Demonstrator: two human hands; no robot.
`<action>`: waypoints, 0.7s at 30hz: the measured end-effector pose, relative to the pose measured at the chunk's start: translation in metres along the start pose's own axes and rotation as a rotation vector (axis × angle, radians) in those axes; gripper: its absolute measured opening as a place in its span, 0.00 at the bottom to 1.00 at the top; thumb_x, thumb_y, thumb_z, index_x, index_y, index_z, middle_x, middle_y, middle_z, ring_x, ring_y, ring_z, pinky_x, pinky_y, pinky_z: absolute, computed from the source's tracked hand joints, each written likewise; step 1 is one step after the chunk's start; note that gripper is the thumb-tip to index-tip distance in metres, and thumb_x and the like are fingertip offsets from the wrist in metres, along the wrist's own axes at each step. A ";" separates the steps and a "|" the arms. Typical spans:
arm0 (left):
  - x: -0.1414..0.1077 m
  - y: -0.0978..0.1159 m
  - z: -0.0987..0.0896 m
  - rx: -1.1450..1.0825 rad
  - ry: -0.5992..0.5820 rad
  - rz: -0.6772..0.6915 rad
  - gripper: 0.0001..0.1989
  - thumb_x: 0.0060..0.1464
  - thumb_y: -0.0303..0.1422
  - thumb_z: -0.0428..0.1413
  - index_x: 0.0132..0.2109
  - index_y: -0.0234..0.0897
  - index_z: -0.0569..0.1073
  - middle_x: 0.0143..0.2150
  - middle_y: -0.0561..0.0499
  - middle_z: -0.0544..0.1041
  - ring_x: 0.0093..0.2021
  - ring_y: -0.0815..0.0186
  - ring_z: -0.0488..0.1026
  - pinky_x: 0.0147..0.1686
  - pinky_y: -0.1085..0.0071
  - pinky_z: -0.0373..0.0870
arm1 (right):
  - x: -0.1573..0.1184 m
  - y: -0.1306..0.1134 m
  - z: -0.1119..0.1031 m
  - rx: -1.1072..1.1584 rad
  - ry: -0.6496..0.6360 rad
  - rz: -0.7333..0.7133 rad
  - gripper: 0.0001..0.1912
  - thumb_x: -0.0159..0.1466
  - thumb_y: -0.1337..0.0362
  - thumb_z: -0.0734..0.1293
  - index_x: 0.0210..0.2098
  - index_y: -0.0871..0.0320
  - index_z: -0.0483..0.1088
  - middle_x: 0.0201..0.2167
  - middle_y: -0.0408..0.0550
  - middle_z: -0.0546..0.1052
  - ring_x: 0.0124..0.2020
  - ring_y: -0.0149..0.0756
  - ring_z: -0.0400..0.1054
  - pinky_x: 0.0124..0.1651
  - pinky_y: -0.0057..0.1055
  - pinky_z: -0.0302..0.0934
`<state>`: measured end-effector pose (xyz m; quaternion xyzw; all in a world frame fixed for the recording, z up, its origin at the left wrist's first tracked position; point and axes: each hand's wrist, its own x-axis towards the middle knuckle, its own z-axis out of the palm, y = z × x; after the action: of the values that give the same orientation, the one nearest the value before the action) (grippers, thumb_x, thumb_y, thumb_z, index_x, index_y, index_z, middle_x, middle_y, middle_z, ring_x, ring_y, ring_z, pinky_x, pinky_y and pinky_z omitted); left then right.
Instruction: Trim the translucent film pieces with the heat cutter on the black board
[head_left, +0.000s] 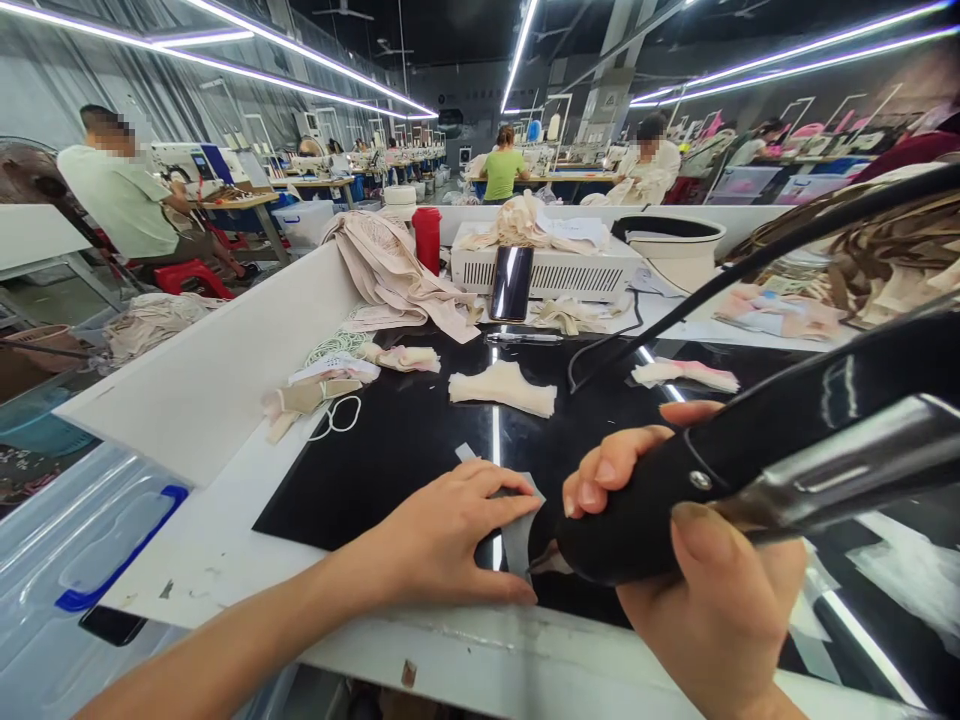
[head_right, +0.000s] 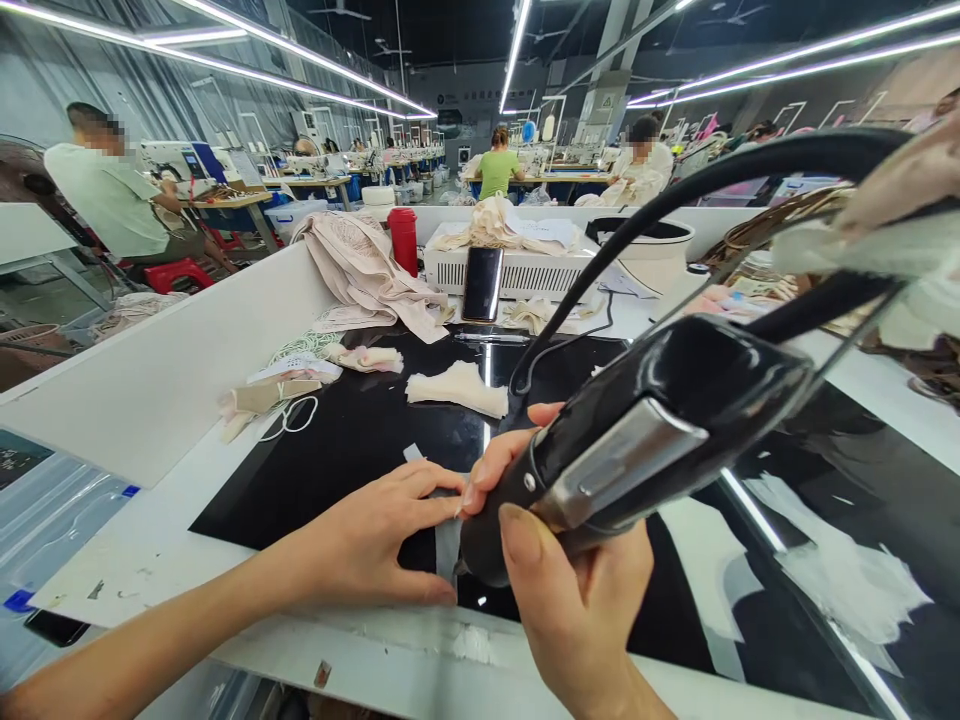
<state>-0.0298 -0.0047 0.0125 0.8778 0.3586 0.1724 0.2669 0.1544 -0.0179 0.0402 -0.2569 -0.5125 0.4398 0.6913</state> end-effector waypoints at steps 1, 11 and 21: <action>0.000 0.000 0.000 0.004 -0.004 -0.002 0.35 0.51 0.41 0.71 0.64 0.42 0.72 0.64 0.46 0.72 0.62 0.53 0.69 0.64 0.59 0.66 | 0.000 0.001 -0.001 -0.006 -0.002 0.000 0.19 0.64 0.53 0.73 0.52 0.47 0.68 0.30 0.40 0.72 0.28 0.36 0.68 0.33 0.38 0.70; -0.006 -0.008 0.008 0.035 0.015 0.035 0.35 0.56 0.45 0.68 0.67 0.42 0.68 0.68 0.44 0.70 0.69 0.52 0.66 0.73 0.47 0.48 | 0.012 -0.007 -0.016 0.017 0.055 -0.038 0.20 0.59 0.55 0.76 0.49 0.49 0.72 0.29 0.40 0.76 0.27 0.34 0.69 0.30 0.32 0.70; -0.011 -0.007 0.008 0.130 0.044 0.115 0.22 0.62 0.42 0.63 0.59 0.39 0.76 0.62 0.43 0.76 0.63 0.52 0.71 0.72 0.43 0.50 | 0.030 -0.014 -0.044 -0.098 0.170 -0.096 0.21 0.56 0.57 0.78 0.47 0.50 0.74 0.27 0.40 0.77 0.26 0.36 0.69 0.28 0.34 0.69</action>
<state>-0.0366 -0.0112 0.0007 0.9083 0.3239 0.1832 0.1913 0.2031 0.0057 0.0511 -0.3020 -0.4845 0.3572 0.7392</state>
